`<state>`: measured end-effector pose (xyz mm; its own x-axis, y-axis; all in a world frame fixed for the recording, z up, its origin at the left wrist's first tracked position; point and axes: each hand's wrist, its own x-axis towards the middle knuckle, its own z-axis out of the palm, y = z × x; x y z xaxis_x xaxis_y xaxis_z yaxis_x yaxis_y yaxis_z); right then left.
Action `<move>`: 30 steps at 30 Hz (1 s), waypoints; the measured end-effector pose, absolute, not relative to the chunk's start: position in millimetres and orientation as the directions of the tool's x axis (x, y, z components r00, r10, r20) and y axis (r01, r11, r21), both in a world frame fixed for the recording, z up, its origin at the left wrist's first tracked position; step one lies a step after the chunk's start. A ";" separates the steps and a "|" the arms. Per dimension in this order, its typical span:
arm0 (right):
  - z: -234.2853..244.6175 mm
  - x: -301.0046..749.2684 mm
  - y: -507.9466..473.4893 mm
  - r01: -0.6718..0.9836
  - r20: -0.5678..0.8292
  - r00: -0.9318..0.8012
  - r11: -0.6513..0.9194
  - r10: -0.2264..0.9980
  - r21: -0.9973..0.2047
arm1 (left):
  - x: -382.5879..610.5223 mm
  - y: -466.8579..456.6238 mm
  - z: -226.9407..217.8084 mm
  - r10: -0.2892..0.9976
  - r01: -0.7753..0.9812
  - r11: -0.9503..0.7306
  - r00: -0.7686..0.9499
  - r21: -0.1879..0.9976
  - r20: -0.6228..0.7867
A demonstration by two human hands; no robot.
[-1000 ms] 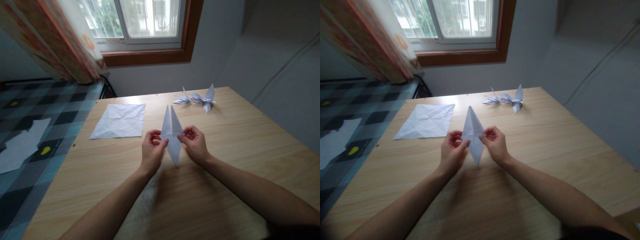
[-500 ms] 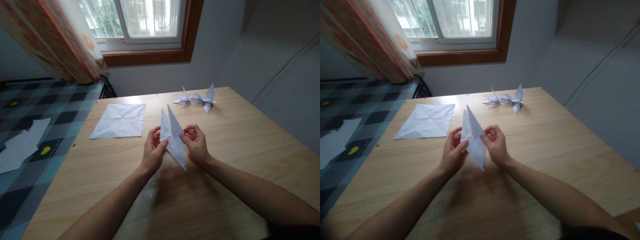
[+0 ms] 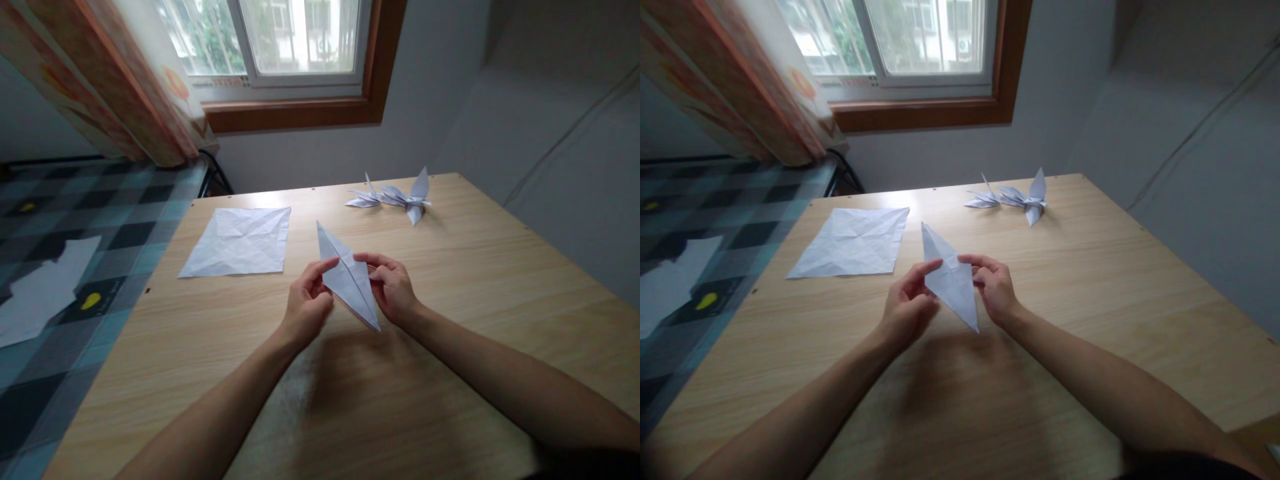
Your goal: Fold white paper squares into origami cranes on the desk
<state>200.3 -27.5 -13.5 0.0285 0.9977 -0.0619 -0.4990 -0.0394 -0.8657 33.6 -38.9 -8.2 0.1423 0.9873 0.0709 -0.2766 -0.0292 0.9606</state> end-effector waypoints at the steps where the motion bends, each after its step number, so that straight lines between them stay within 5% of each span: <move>1: -12.8 200.5 -27.4 -0.503 -0.065 0.024 -0.044 0.998 -0.863 | 34.9 -39.7 -6.2 0.988 -0.284 -0.031 0.137 0.958 0.072; 7: -7.9 200.8 -28.4 -0.456 -0.105 0.061 -0.066 0.993 -0.888 | 39.6 -40.0 -0.7 0.994 -0.251 -0.068 0.065 0.966 0.087; 18: -24.5 201.1 -25.1 -0.373 0.066 0.066 0.086 0.996 -0.924 | 36.7 -33.9 -16.3 0.998 -0.262 -0.062 -0.013 0.963 0.061; 30: -19.1 196.7 -31.9 -0.338 0.133 -0.083 0.098 0.988 -0.936 | 37.1 -34.4 -11.9 0.998 -0.310 -0.066 -0.024 0.949 0.061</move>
